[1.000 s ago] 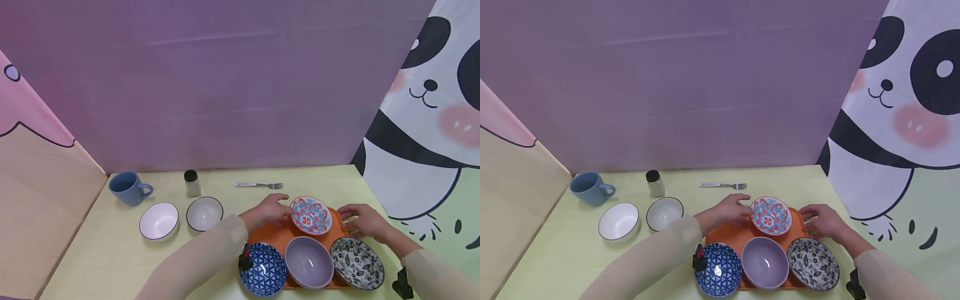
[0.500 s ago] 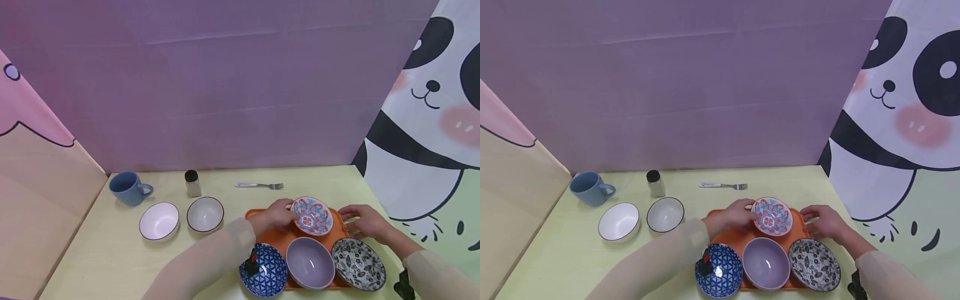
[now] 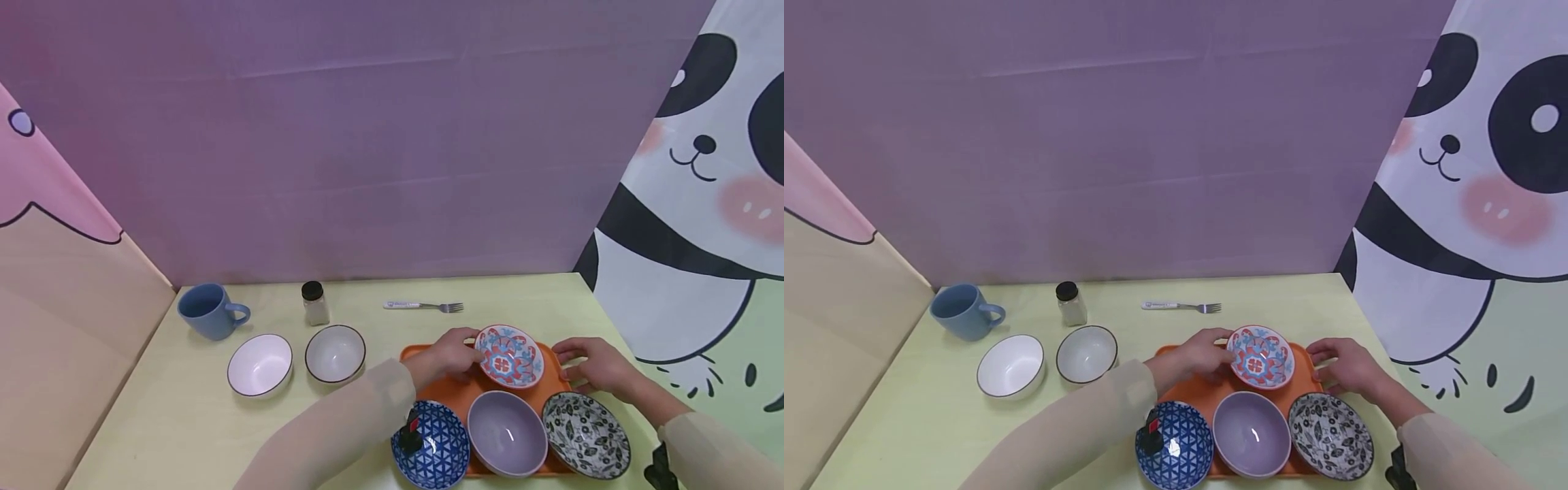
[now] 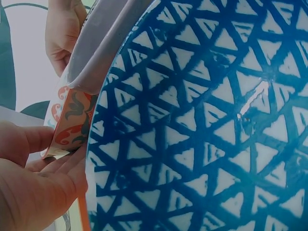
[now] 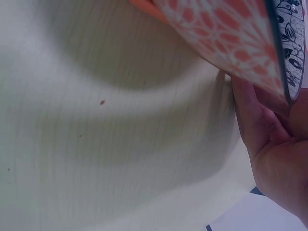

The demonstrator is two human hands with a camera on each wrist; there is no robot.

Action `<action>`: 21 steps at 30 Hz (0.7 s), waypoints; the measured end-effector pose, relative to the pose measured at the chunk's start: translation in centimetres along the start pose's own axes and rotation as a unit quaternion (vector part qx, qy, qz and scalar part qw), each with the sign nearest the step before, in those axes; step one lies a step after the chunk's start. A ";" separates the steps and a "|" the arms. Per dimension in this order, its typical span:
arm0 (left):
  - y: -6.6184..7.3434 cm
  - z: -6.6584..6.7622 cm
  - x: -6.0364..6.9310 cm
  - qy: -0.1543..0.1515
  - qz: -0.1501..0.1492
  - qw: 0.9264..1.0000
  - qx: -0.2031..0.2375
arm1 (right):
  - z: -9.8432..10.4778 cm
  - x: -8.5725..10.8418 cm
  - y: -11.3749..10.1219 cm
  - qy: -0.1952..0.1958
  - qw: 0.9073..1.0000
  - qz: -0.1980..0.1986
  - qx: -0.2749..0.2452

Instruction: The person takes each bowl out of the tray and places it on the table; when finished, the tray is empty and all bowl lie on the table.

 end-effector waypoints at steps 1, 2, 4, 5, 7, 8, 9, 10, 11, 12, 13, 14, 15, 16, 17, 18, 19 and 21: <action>0.0 0.0 0.0 0.000 0.000 1.000 0.001 | 0.0 0.0 0.0 0.000 1.000 0.001 0.002; 0.0 0.0 0.1 -0.001 -0.001 1.000 0.002 | 0.1 0.0 0.0 0.001 1.000 0.001 0.003; 0.0 0.0 0.1 0.000 -0.002 1.000 0.007 | 0.1 0.0 -0.1 0.001 1.000 0.003 0.006; 0.0 0.0 0.1 0.000 -0.003 1.000 0.009 | 0.1 0.1 -0.1 0.001 1.000 0.003 0.004; 0.0 0.0 0.2 0.000 -0.005 1.000 0.020 | 0.1 0.1 -0.2 0.001 1.000 0.001 0.001; 0.0 -0.1 0.2 0.000 -0.006 1.000 0.028 | 0.1 0.1 -0.2 -0.001 1.000 0.002 0.001; 0.0 -0.1 0.2 0.000 -0.008 0.999 0.034 | 0.1 0.1 -0.2 -0.003 1.000 0.004 0.000; 0.0 -0.2 0.2 0.000 -0.009 0.999 0.041 | 0.1 0.1 -0.2 -0.004 1.000 0.002 -0.001; -0.1 -0.2 0.2 0.002 -0.010 0.999 0.046 | 0.1 0.1 -0.2 -0.003 1.000 0.000 -0.003; 0.0 -0.3 0.2 0.003 -0.012 0.999 0.052 | 0.1 0.1 -0.1 -0.002 1.000 -0.001 -0.004; 0.0 -0.3 0.3 0.006 -0.013 0.998 0.053 | 0.1 0.1 -0.2 -0.004 1.000 0.001 -0.003; 0.0 -0.3 0.3 0.010 -0.013 0.998 0.055 | 0.1 0.1 -0.2 -0.005 1.000 0.004 -0.002; 0.0 -0.3 0.3 0.013 -0.013 0.998 0.055 | 0.2 0.1 -0.1 -0.002 1.000 0.000 -0.002; 0.0 -0.2 0.3 0.017 -0.011 0.998 0.057 | 0.2 0.0 0.0 0.001 1.000 -0.004 -0.003; 0.0 -0.2 0.4 0.021 -0.010 0.998 0.059 | 0.2 0.0 0.0 0.001 1.000 -0.004 -0.003; 0.0 -0.1 0.4 0.024 -0.008 0.998 0.061 | 0.2 0.0 0.0 0.001 1.000 -0.004 -0.003; 0.0 -0.1 0.5 0.028 -0.005 0.998 0.064 | 0.1 0.0 0.1 0.000 1.000 -0.004 -0.002; 0.0 0.0 0.6 0.031 0.000 0.997 0.068 | 0.1 0.0 0.2 0.004 1.000 -0.010 -0.004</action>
Point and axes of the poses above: each hand's wrist, its own x-axis away from the middle knuckle, its own z-axis out of the back of the hand, y = z × x, the point moved 8 cm from there along -x, towards the middle knuckle, and after that the axes turned 5 degrees about y, right-handed, at the moved point
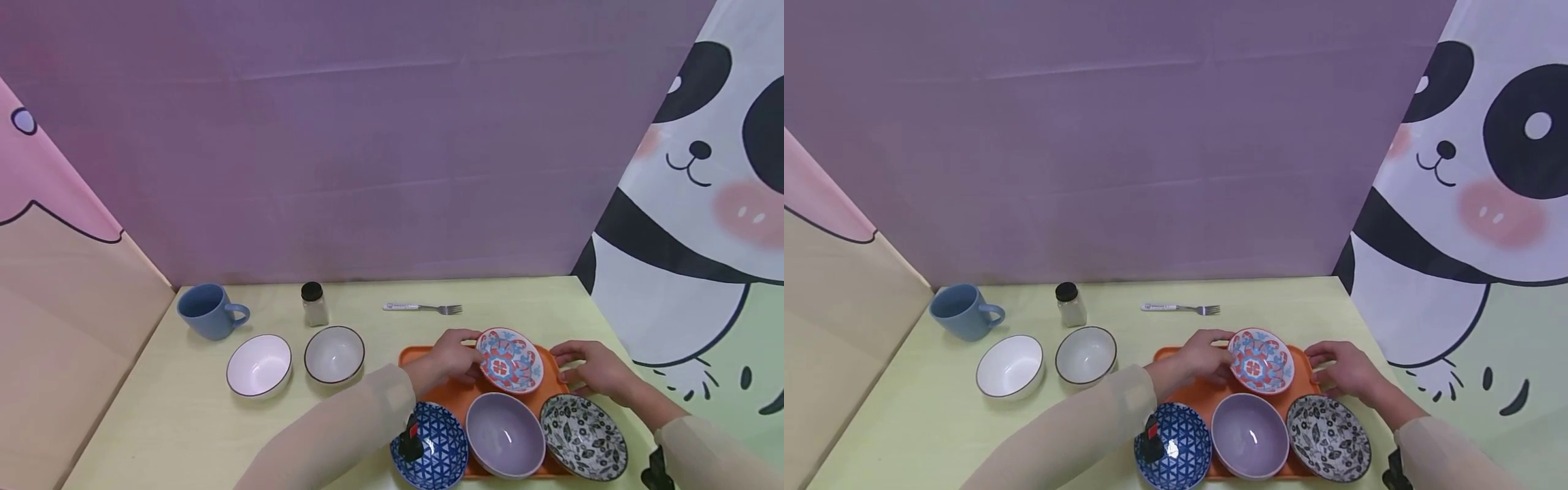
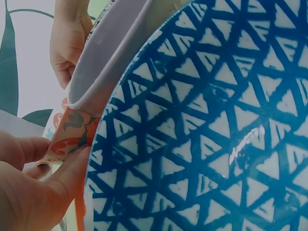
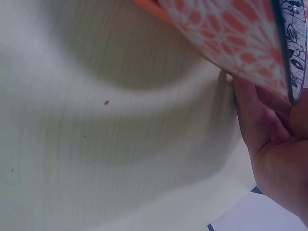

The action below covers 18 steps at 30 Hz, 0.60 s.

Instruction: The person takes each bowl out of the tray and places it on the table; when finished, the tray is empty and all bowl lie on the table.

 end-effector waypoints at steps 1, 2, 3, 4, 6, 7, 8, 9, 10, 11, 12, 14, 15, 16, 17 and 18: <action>0.0 0.0 0.0 0.002 0.002 1.000 0.002 | 0.0 0.0 0.0 -0.001 1.000 0.001 0.000; 0.0 0.1 0.1 0.004 0.004 1.000 0.004 | 0.0 0.0 0.0 -0.002 1.000 0.001 -0.001; 0.0 0.1 0.1 0.005 0.006 1.000 0.004 | 0.0 0.0 0.0 -0.003 1.000 0.003 -0.002; 0.1 0.2 0.1 0.005 0.006 1.000 0.005 | 0.0 0.0 -0.1 -0.002 1.000 0.004 -0.002; 0.2 0.3 0.1 0.004 0.007 1.000 0.005 | 0.0 0.0 -0.1 -0.001 1.000 0.006 -0.003; 0.2 0.3 0.1 0.005 0.007 1.000 0.006 | 0.1 0.0 -0.1 -0.001 1.000 0.007 -0.004; 0.3 0.4 0.1 0.006 0.007 1.000 0.005 | 0.1 0.0 -0.1 -0.001 1.000 0.006 -0.005; 0.3 0.5 0.1 0.006 0.007 1.000 0.002 | 0.1 0.0 -0.1 -0.001 1.000 0.007 -0.005; 0.3 0.6 0.1 0.007 0.007 1.000 -0.002 | 0.1 0.0 -0.1 0.000 1.000 0.007 -0.004; 0.2 0.6 0.1 0.009 0.007 1.000 -0.004 | 0.1 0.0 -0.1 0.000 1.000 0.006 -0.004; 0.2 0.7 0.1 0.012 0.008 1.000 -0.003 | 0.1 0.1 -0.1 0.000 1.000 0.006 -0.005; 0.1 0.9 0.2 0.012 0.006 1.000 -0.001 | 0.1 0.1 -0.2 -0.001 1.000 0.004 -0.007; 0.0 1.1 0.2 0.011 0.006 1.000 0.003 | 0.1 0.2 -0.3 -0.001 1.000 0.004 -0.007; -0.1 1.2 0.2 0.010 0.006 1.000 0.008 | 0.1 0.2 -0.3 -0.002 1.000 0.003 -0.008; -0.3 1.4 0.2 0.011 0.006 1.000 0.015 | 0.1 0.2 -0.3 -0.002 1.000 0.004 -0.010; -0.4 1.5 0.2 0.009 0.006 1.000 0.021 | 0.1 0.2 -0.2 -0.003 1.000 0.003 -0.010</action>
Point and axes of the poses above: each hand's wrist, its own x-axis away from the middle knuckle, its own z-axis out of the back of the hand, y = z × x, the point moved 8 cm from there along -x, towards the middle knuckle, and after that the axes turned 5 degrees about y, right-handed, at the moved point
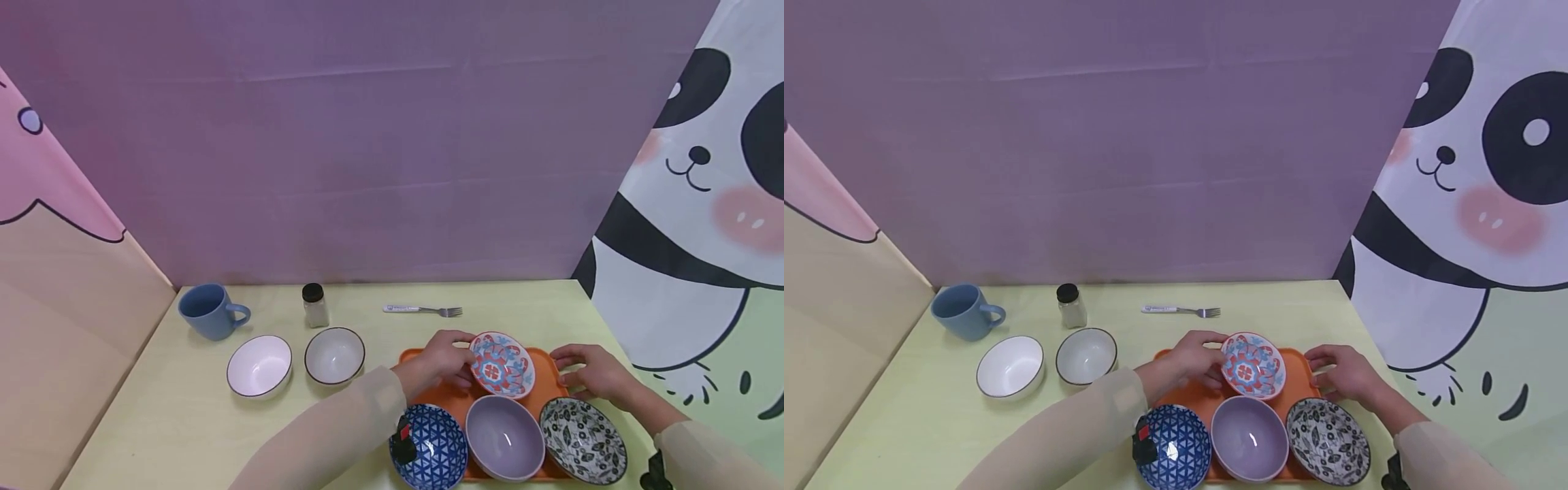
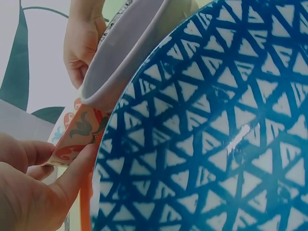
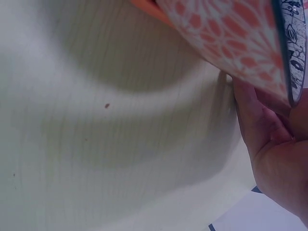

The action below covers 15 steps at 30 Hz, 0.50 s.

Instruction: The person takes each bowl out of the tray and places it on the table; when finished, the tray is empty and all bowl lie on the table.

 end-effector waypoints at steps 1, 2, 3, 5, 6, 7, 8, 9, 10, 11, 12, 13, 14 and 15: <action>-0.1 0.2 -0.1 -0.002 0.000 1.000 0.003 | 0.0 0.0 0.1 -0.001 1.000 0.000 0.000; -0.2 0.4 -0.1 -0.003 0.001 1.000 0.006 | 0.0 -0.1 0.1 -0.001 1.000 0.000 -0.001; -0.2 0.6 -0.2 -0.002 0.003 1.000 0.009 | 0.0 -0.1 0.2 -0.002 1.000 0.000 -0.001; -0.2 1.1 -0.3 -0.001 0.004 1.000 0.017 | 0.0 -0.2 0.4 -0.003 1.000 0.000 -0.002; -0.1 1.2 -0.3 -0.002 0.004 1.000 0.020 | 0.0 -0.2 0.5 -0.003 1.000 0.001 -0.003; -0.1 1.4 -0.3 -0.003 0.003 1.000 0.023 | 0.0 -0.3 0.5 -0.003 1.000 0.003 -0.004; 0.1 1.6 -0.3 -0.004 0.002 1.000 0.029 | 0.0 -0.3 0.5 -0.003 1.000 0.004 -0.005; 0.2 1.8 -0.3 -0.005 0.001 0.999 0.034 | 0.0 -0.3 0.5 -0.003 1.000 0.005 -0.007; 0.4 1.9 -0.3 -0.008 -0.001 0.999 0.038 | 0.0 -0.3 0.5 -0.003 1.000 0.006 -0.009; 0.5 2.0 -0.3 -0.012 -0.004 0.999 0.041 | -0.1 -0.3 0.5 -0.003 1.000 0.007 -0.009; 0.7 2.2 -0.2 -0.016 -0.007 0.999 0.045 | 0.0 -0.2 0.4 -0.002 1.000 0.008 -0.009; 0.9 2.3 -0.2 -0.020 -0.009 0.998 0.051 | 0.0 -0.2 0.4 -0.002 1.000 0.008 -0.009; 1.1 2.5 -0.1 -0.025 -0.010 0.998 0.058 | 0.0 -0.2 0.3 -0.001 1.000 0.009 -0.009; 1.3 2.7 -0.1 -0.028 -0.012 0.997 0.064 | 0.0 -0.2 0.2 -0.001 1.000 0.010 -0.008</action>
Point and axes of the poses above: each hand's wrist, its own x-axis away from the middle knuckle, its own z-axis out of the back of the hand, y = z × x, the point moved 8 cm from there along -x, towards the middle knuckle, and after that the axes turned 5 degrees about y, right-handed, at the moved point
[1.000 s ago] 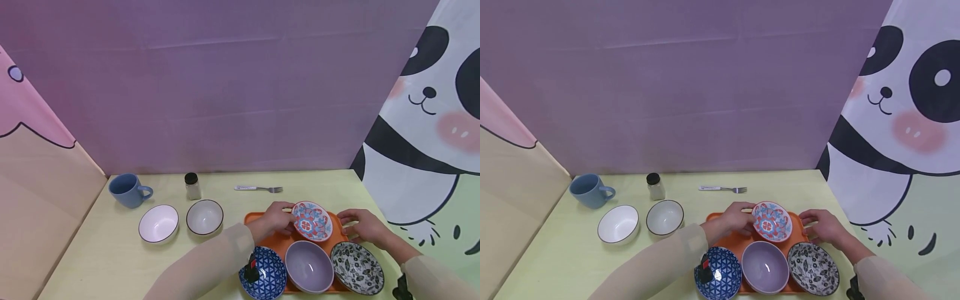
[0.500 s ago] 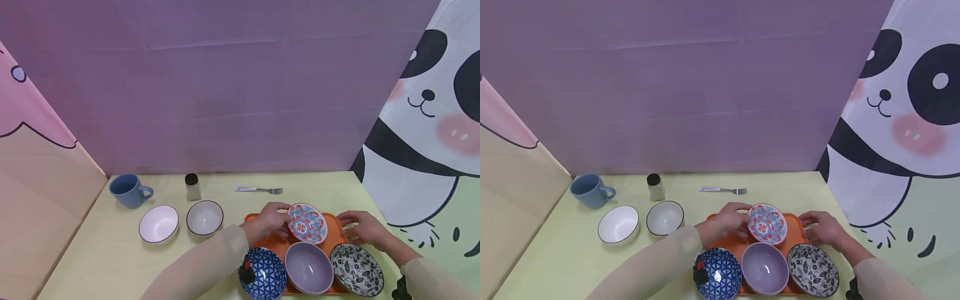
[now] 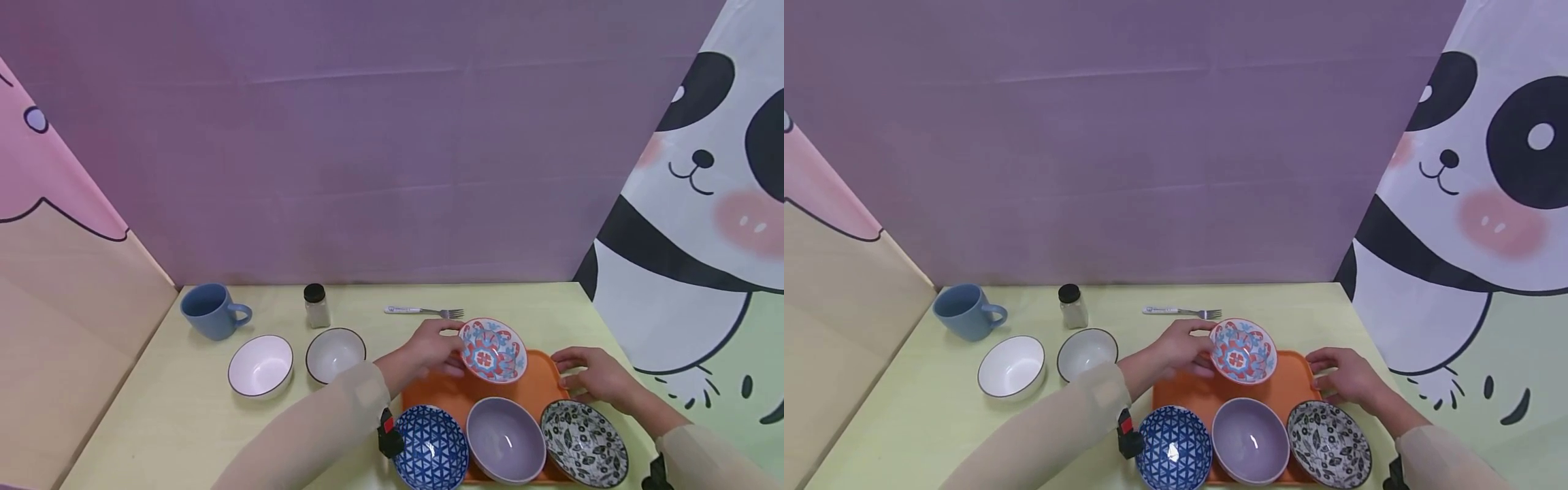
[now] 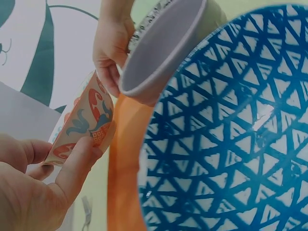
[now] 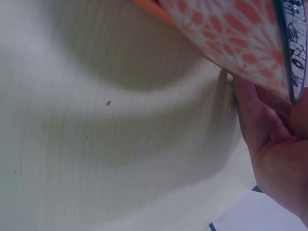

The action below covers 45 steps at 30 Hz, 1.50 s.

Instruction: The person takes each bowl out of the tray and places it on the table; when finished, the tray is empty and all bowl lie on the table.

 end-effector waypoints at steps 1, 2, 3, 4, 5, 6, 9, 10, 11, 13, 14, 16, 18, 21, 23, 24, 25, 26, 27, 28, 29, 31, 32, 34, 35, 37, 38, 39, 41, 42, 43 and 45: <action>0.2 0.2 0.1 -0.003 -0.002 1.000 0.006 | 0.0 0.0 0.0 0.000 1.000 0.001 0.001; 0.4 0.3 0.2 -0.007 -0.005 1.000 0.008 | 0.0 0.1 -0.1 0.000 1.000 0.001 0.001; 0.5 0.5 0.3 -0.010 -0.009 1.000 0.011 | 0.0 0.1 -0.1 0.001 1.000 0.002 0.001; 0.7 0.7 0.5 -0.010 -0.011 1.000 0.012 | -0.1 0.1 -0.1 0.001 1.000 0.002 0.001; 0.8 0.8 0.6 -0.011 -0.015 1.000 0.011 | -0.1 0.1 -0.2 0.001 1.000 0.002 0.001; 1.0 1.0 0.8 -0.012 -0.017 1.000 0.010 | -0.1 0.1 -0.2 0.001 1.000 0.002 0.001; 1.5 1.7 1.3 -0.016 -0.020 1.000 0.010 | -0.1 0.1 -0.1 0.000 1.000 -0.001 0.001; 1.7 1.9 1.5 -0.018 -0.018 1.000 0.013 | -0.1 0.1 -0.1 0.000 1.000 -0.002 0.002; 1.9 2.2 1.7 -0.021 -0.018 1.000 0.014 | -0.1 0.1 -0.1 -0.001 1.000 -0.003 0.003; 2.1 2.8 2.1 -0.022 -0.013 0.999 0.019 | -0.1 0.0 -0.1 0.000 1.000 -0.006 0.004; 2.2 3.1 2.3 -0.021 -0.011 0.999 0.024 | 0.0 0.0 0.0 0.000 1.000 -0.007 0.004; 2.2 3.7 2.6 -0.017 -0.010 0.999 0.031 | 0.0 0.0 0.0 -0.001 1.000 -0.007 0.004; 2.1 4.4 2.8 -0.013 -0.008 0.999 0.042 | 0.0 0.0 0.1 -0.001 1.000 -0.009 0.002; 2.0 5.3 3.1 -0.013 -0.009 0.999 0.050 | -0.1 0.1 0.2 -0.004 1.000 -0.011 0.002; 1.9 6.1 3.5 -0.013 -0.010 0.998 0.053 | -0.1 0.1 0.3 -0.005 1.000 -0.012 0.002; 2.0 6.5 3.6 -0.012 -0.011 0.998 0.053 | -0.1 0.1 0.3 -0.004 1.000 -0.012 0.002; 2.0 7.0 3.8 -0.009 -0.013 0.998 0.053 | -0.1 0.1 0.3 -0.005 1.000 -0.011 0.002; 2.1 7.5 4.0 -0.006 -0.015 0.999 0.052 | -0.1 0.1 0.3 -0.004 1.000 -0.011 0.000; 2.2 8.0 4.2 -0.003 -0.017 0.998 0.052 | 0.0 0.1 0.2 -0.004 1.000 -0.010 0.000; 2.3 8.5 4.3 0.000 -0.017 0.998 0.053 | 0.0 0.1 0.2 -0.004 1.000 -0.008 -0.002; 2.3 9.0 4.5 0.002 -0.018 0.998 0.052 | -0.1 0.1 0.1 -0.006 1.000 -0.005 -0.002; 2.5 10.0 4.9 0.005 -0.019 0.999 0.051 | 0.0 0.1 0.1 -0.005 1.000 -0.004 -0.005; 2.5 10.5 5.2 0.005 -0.019 0.999 0.048 | -0.1 0.1 0.0 -0.005 1.000 -0.002 -0.004; 2.6 11.6 5.7 0.006 -0.021 0.999 0.044 | -0.1 0.0 -0.1 -0.007 1.000 0.003 -0.001; 2.7 12.1 6.0 0.007 -0.023 0.999 0.043 | -0.1 0.0 -0.1 -0.006 1.000 0.001 0.000; 2.8 13.2 6.4 0.009 -0.024 0.999 0.042 | -0.1 -0.1 -0.2 -0.005 1.000 0.002 0.003; 2.7 13.7 6.6 0.010 -0.024 0.999 0.042 | -0.1 -0.1 -0.2 -0.007 1.000 0.005 0.005; 2.7 14.3 6.8 0.013 -0.024 0.999 0.044 | -0.1 -0.1 -0.2 -0.005 1.000 0.004 0.005; 2.5 15.4 7.1 0.021 -0.022 0.999 0.045 | -0.1 -0.2 -0.2 -0.004 1.000 0.002 0.005; 2.4 16.0 7.2 0.025 -0.020 0.998 0.046 | -0.1 -0.2 -0.2 -0.005 1.000 0.006 0.006; 2.3 16.6 7.4 0.030 -0.021 0.998 0.046 | -0.1 -0.2 -0.2 -0.005 1.000 0.006 0.005; 2.2 17.7 7.8 0.041 -0.021 0.998 0.043 | -0.1 -0.1 -0.2 -0.004 1.000 0.005 0.004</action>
Point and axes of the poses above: each hand's wrist, its own x-axis away from the middle knuckle, its own z-axis out of the back of the hand, y = z × x, the point moved 8 cm from there along -x, towards the middle knuckle, and after that the axes turned 5 degrees about y, right-handed, at the moved point
